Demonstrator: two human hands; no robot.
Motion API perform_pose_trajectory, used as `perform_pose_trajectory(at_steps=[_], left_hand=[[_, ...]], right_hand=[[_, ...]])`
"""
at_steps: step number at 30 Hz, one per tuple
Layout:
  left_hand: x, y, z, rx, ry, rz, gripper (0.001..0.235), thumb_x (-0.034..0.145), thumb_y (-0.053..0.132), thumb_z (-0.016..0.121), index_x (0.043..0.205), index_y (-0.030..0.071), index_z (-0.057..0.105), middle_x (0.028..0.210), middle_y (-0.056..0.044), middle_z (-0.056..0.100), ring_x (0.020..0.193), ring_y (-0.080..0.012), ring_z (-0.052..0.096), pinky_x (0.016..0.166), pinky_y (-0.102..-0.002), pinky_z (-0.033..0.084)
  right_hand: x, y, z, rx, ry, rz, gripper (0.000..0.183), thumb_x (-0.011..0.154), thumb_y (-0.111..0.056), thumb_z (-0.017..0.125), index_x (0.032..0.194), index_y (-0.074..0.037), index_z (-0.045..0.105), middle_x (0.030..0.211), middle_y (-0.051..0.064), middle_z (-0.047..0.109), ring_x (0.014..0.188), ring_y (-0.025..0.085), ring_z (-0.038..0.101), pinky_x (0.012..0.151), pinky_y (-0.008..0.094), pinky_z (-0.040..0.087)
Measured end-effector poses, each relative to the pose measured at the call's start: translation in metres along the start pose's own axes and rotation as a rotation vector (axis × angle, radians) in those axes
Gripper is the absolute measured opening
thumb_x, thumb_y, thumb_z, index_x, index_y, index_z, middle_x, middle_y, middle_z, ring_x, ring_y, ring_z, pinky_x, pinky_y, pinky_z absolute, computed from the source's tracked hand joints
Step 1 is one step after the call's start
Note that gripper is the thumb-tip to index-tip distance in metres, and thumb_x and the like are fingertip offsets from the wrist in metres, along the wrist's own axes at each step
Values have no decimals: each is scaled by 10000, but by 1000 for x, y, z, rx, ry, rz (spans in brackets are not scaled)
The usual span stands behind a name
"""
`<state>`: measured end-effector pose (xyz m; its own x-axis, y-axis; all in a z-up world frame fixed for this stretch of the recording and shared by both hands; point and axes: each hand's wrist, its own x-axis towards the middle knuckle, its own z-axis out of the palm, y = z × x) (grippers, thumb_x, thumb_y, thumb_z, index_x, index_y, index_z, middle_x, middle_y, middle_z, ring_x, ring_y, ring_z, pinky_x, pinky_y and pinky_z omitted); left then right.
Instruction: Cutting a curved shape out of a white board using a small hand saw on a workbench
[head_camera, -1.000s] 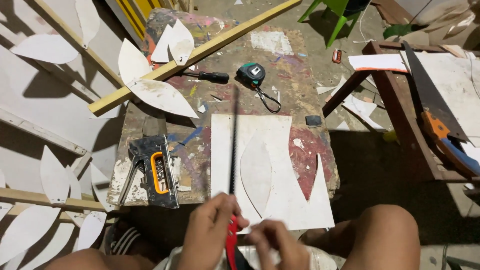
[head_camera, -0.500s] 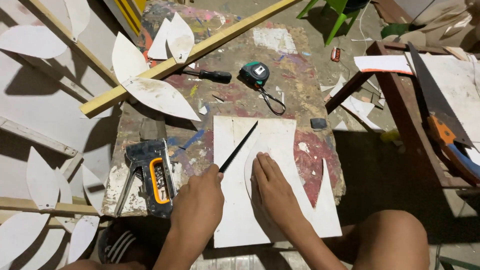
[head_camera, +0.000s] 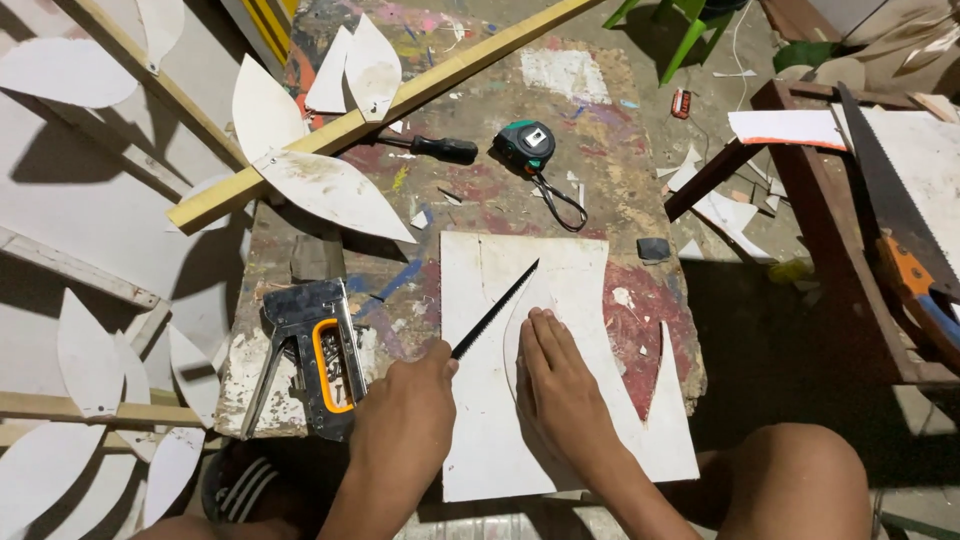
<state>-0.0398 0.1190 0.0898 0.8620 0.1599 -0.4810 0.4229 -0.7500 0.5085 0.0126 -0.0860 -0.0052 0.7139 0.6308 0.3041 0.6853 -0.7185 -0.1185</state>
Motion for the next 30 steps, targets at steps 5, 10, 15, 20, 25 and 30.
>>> perform_pose_trajectory(at_steps=[5,10,15,20,25,30], left_hand=[[6,-15,26,11,24,-10,232,1100,269,356,1077,136,544,836,-174,648,776,-421,648,639,-561,470],[-4,-18,29,18,-8,-57,258,1111,325,352,1159,155,539,825,-163,640,780,-396,666,644,-540,506],[-14,-6,24,104,-23,-71,207,1085,220,335,1193,175,505,882,-173,680,852,-451,668,690,-596,502],[-14,7,18,137,-49,-102,292,1065,119,301,1295,189,469,947,-152,703,872,-402,690,729,-554,524],[-11,9,25,153,-28,-71,296,1048,57,305,1246,191,480,927,-154,692,857,-428,694,722,-564,515],[-22,1,27,150,-23,-116,224,1098,228,304,1249,190,464,906,-159,702,875,-435,684,735,-575,521]], right_hand=[[-1,0,1,-17,15,-5,538,965,-14,484,1487,90,411,1556,259,435,1463,410,395,1236,471,335],[-4,3,6,-53,4,-7,512,981,-38,464,1474,96,428,1540,268,454,1438,406,424,1234,453,338],[-2,6,6,-80,-37,-20,554,964,-2,461,1504,99,383,1568,279,411,1467,409,384,1250,453,303],[9,0,-6,-40,45,-15,511,953,-55,517,1439,88,449,1484,267,480,1383,408,461,1198,463,384],[13,-1,-12,-66,6,-8,544,925,-96,528,1424,101,439,1458,279,458,1337,413,464,1181,471,384],[12,1,-5,-167,2,-26,564,941,-157,517,1437,102,459,1466,287,486,1370,396,460,1210,448,360]])
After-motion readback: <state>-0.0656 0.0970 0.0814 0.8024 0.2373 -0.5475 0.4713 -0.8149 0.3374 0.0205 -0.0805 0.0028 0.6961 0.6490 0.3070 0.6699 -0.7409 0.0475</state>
